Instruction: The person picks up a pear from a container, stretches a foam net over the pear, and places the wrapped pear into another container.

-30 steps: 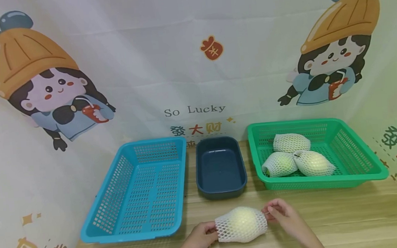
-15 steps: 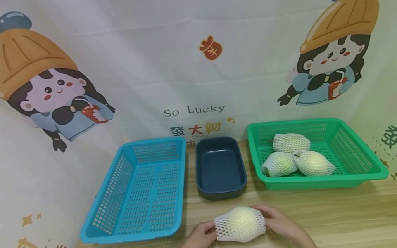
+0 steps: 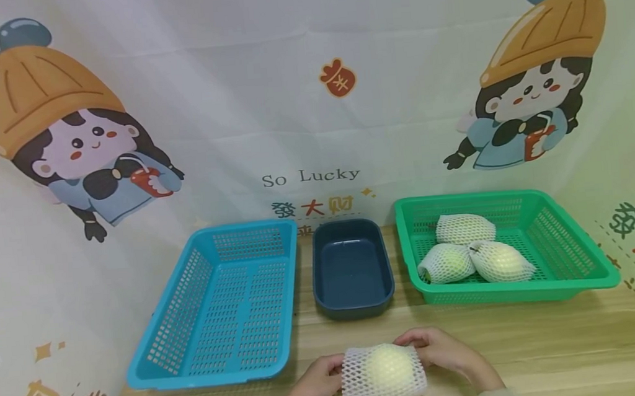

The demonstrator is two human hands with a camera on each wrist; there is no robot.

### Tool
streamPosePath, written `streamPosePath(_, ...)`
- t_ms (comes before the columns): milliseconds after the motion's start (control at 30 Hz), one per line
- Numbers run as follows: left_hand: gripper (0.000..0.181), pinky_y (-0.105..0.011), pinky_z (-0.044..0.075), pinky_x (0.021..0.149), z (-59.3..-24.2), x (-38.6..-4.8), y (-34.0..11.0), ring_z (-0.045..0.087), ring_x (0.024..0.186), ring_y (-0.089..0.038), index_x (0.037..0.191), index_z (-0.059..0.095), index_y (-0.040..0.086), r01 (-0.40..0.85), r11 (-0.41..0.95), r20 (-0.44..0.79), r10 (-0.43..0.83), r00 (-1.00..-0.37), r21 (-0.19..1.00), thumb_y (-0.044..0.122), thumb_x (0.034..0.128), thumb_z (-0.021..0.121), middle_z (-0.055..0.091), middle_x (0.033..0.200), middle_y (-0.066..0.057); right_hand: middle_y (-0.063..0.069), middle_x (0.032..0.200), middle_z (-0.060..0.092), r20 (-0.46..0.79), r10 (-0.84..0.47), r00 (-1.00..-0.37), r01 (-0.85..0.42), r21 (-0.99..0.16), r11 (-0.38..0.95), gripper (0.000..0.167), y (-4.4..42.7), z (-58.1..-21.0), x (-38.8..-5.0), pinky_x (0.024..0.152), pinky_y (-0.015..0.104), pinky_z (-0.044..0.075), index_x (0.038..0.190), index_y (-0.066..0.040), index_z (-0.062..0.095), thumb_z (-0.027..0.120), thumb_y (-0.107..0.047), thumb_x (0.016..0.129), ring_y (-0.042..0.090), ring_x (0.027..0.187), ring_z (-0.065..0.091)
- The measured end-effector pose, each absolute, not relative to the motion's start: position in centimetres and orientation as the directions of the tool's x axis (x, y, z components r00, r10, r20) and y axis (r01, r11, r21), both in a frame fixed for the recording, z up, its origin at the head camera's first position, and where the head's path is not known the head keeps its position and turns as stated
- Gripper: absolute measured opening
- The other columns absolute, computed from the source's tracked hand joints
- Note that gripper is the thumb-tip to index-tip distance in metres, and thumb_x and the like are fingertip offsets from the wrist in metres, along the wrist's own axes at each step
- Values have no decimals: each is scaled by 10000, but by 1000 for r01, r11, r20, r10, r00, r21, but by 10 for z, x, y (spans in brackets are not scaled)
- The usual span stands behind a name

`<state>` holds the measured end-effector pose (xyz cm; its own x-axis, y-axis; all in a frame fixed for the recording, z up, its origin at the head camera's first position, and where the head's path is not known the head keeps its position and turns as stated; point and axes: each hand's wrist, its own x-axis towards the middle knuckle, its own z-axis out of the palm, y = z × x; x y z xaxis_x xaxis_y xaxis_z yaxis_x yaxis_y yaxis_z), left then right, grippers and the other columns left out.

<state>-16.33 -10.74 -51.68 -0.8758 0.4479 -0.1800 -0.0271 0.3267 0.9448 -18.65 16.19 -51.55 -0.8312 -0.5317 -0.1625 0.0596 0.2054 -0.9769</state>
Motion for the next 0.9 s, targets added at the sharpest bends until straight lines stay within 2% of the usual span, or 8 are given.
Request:
streamPosePath(333,242,-157,362,530,-515,-163,-108,441,624,-68,1067,634,-49,-36,302,-180,465,-867,953,49,859,558,516,710,46,92,898,665,-156,-492,-857,37,-969,243,258,160,-514,-182,667,237,499,1008,144,571,565,-3,795,122,783,583)
streamPosePath(633,209,-162,360,559,-516,-164,-112,453,654,-58,978,631,-86,-41,296,-194,508,-839,954,52,835,568,527,713,63,81,901,650,-134,-457,-879,48,-980,194,260,163,-515,-178,669,227,509,1003,163,537,536,37,776,126,801,586)
streamPosePath(900,214,-189,381,632,-509,-163,-114,458,715,-78,926,560,-143,-110,290,-259,546,-797,951,41,817,568,531,770,58,38,857,625,-133,-443,-886,65,-984,165,232,166,-518,-177,652,222,493,990,136,517,529,39,780,113,772,571)
